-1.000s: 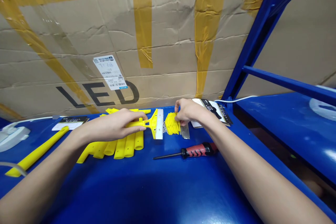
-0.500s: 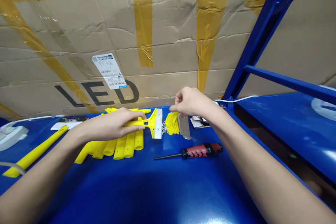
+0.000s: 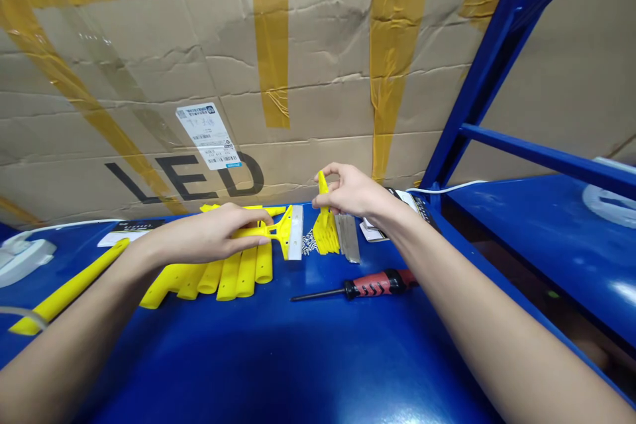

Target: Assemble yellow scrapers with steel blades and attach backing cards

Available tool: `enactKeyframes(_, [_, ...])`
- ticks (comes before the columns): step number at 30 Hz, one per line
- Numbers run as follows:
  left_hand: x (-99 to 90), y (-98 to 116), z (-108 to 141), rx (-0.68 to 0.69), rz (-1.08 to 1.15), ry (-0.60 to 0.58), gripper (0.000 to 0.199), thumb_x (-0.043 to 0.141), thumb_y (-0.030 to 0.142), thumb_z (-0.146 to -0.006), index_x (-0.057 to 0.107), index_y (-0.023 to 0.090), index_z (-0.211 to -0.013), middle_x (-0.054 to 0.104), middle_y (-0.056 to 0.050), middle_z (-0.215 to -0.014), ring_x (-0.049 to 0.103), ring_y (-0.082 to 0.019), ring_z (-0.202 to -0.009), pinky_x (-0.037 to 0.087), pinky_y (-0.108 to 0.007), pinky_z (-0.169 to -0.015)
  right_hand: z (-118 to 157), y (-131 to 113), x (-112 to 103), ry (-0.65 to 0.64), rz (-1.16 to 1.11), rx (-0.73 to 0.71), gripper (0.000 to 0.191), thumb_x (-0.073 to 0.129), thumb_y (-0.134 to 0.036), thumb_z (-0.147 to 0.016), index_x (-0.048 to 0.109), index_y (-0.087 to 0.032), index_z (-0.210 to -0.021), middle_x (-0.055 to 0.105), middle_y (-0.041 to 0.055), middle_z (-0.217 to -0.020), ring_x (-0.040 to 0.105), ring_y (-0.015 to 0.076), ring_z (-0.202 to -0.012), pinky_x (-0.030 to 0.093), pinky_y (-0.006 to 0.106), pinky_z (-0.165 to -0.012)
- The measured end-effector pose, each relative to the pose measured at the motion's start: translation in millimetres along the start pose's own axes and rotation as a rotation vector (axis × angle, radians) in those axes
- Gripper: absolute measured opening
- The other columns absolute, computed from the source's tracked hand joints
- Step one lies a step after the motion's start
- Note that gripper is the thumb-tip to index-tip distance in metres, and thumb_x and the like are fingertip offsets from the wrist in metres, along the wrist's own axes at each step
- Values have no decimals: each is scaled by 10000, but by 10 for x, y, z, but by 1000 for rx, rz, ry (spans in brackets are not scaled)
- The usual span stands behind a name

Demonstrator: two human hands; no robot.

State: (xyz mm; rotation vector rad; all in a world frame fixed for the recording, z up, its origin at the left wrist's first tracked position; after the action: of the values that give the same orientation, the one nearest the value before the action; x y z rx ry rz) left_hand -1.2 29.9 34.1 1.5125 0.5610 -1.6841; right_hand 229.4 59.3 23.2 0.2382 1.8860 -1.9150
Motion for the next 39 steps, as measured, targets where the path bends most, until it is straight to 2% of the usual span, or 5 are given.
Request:
enactKeyframes(4, [11, -18, -6, 14, 0, 1, 445, 443, 505, -986, 609, 207, -1271, 690, -105, -1153, 609, -275, -1022, 434, -374, -853, -38, 87, 8, -74, -130, -17, 440, 878, -355, -691, 614, -222, -1016, 637, -18, -696, 620, 129, -605, 521, 266, -589])
enactKeyframes(9, [16, -53, -14, 16, 16, -2, 446, 445, 492, -987, 616, 198, -1275, 690, -116, -1176, 611, -280, -1040, 433, -387, -882, -55, 101, 10, -218, -338, -3, 233, 848, -313, -724, 695, -183, -842, 717, 65, -968, 704, 165, -886, 586, 280, -852])
enactKeyframes(19, [-3, -54, -19, 16, 20, 4, 379, 456, 474, -989, 638, 185, -1156, 695, -92, -1031, 607, -238, -873, 417, -331, -741, -93, 148, 18, -182, -238, 62, 286, 910, -366, -621, 702, -172, -655, 680, 15, -605, 574, 74, -548, 444, 185, -503])
enactKeyframes(31, [-47, -60, -4, 20, 51, 49, 363, 414, 469, -1013, 572, 209, -1211, 677, -90, -1031, 615, -249, -926, 434, -344, -776, -84, 192, 395, -208, -112, 113, 484, 906, -459, -596, 512, -187, -523, 533, -51, -461, 388, 49, -416, 265, 218, -425])
enactKeyframes(39, [-44, -63, 9, 49, 89, 45, 299, 444, 449, -1001, 538, 210, -1153, 653, -67, -980, 583, -235, -888, 415, -336, -746, -87, 207, 447, -294, -238, 17, 393, 894, -446, -626, 610, -175, -642, 581, -43, -491, 457, 59, -434, 337, 212, -453])
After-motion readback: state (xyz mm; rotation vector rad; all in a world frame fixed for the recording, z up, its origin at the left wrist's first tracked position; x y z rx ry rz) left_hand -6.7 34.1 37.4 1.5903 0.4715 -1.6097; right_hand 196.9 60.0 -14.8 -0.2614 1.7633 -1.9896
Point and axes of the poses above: each hand's wrist, its own z-axis away from the middle knuckle, its own x-axis out of the palm, y = z × x, the point moved 3 cm from there along -z, towards the middle knuckle
